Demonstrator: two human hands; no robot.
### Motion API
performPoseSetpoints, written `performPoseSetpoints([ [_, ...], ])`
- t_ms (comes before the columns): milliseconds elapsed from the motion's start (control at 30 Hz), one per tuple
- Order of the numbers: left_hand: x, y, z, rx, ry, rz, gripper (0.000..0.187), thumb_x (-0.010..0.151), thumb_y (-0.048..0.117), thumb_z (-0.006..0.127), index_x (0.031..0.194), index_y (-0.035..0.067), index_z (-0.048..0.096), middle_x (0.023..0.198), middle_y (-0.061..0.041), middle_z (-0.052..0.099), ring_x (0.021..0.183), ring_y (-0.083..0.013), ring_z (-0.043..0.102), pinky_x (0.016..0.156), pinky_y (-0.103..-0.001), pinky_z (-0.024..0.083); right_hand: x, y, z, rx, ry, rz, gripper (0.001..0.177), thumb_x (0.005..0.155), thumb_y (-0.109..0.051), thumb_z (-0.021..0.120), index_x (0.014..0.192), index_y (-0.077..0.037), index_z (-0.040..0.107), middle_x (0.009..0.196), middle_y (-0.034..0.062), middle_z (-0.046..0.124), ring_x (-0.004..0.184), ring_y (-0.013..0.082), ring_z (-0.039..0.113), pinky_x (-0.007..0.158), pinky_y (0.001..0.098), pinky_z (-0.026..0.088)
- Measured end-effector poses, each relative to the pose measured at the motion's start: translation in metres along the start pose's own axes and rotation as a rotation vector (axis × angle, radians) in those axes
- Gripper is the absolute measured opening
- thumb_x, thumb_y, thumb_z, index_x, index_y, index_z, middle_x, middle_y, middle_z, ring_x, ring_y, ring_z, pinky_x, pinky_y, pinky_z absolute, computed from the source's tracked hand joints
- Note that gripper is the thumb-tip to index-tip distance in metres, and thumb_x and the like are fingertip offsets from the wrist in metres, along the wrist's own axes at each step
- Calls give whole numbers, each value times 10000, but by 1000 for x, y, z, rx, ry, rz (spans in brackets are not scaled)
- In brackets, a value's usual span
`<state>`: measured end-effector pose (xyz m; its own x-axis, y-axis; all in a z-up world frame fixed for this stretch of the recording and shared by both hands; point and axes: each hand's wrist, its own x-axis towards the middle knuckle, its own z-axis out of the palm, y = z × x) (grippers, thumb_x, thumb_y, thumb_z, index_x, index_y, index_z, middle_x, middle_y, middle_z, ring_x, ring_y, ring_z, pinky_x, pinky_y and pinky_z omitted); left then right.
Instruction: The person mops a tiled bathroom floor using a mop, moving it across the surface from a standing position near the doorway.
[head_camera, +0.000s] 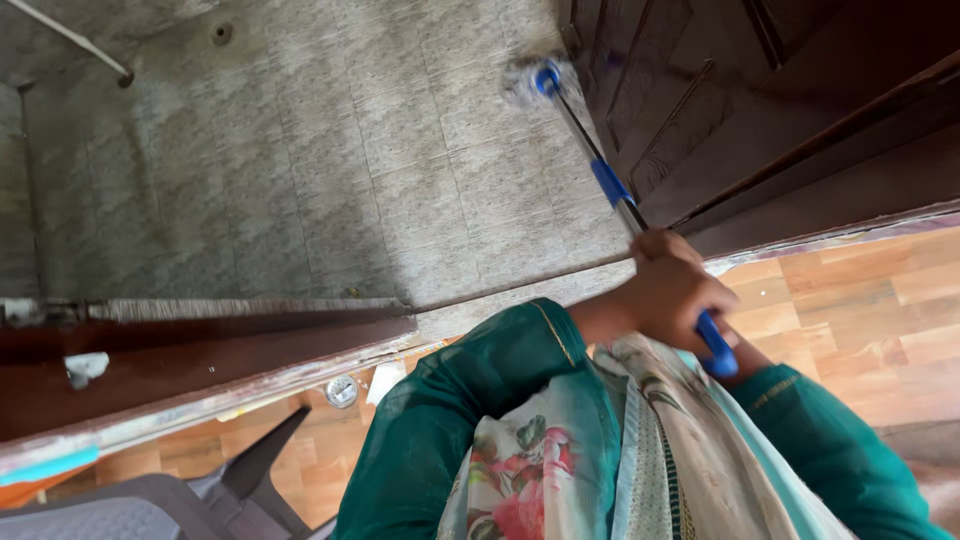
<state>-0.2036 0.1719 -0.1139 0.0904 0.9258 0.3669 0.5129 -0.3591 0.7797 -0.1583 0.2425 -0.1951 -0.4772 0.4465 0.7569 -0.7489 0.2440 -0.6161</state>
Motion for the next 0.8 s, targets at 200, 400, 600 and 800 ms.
performPoseSetpoints([
  [200,-49,-110,-3,110,86,-171,243,705,290,778,787,105,642,769,-122,695,706,-330,689,654,-450,525,-22,74,-37,-303,-348,230,448,872,-305,534,1191,-28,682,1277,184,661,1328,356,562,1101,503,429],
  [400,-75,-89,35,195,172,-68,160,693,190,726,743,82,618,770,-131,670,752,-345,682,701,-455,542,-75,59,-37,-690,-495,492,409,923,-252,598,1246,-22,700,1404,209,620,1314,410,512,1036,588,325],
  [600,-33,42,82,369,451,-17,243,608,228,745,680,93,556,712,-159,598,794,-361,650,710,-471,495,-67,-14,-39,-119,-65,-51,256,905,-364,675,1017,-134,670,1013,75,736,1105,231,708,1088,425,505],
  [800,-14,199,116,217,374,-212,236,649,282,743,724,108,603,666,-109,656,667,-338,679,680,-442,487,-52,-173,-42,-434,-439,239,432,1001,-223,351,737,-91,665,834,75,727,977,257,674,1077,444,417],
])
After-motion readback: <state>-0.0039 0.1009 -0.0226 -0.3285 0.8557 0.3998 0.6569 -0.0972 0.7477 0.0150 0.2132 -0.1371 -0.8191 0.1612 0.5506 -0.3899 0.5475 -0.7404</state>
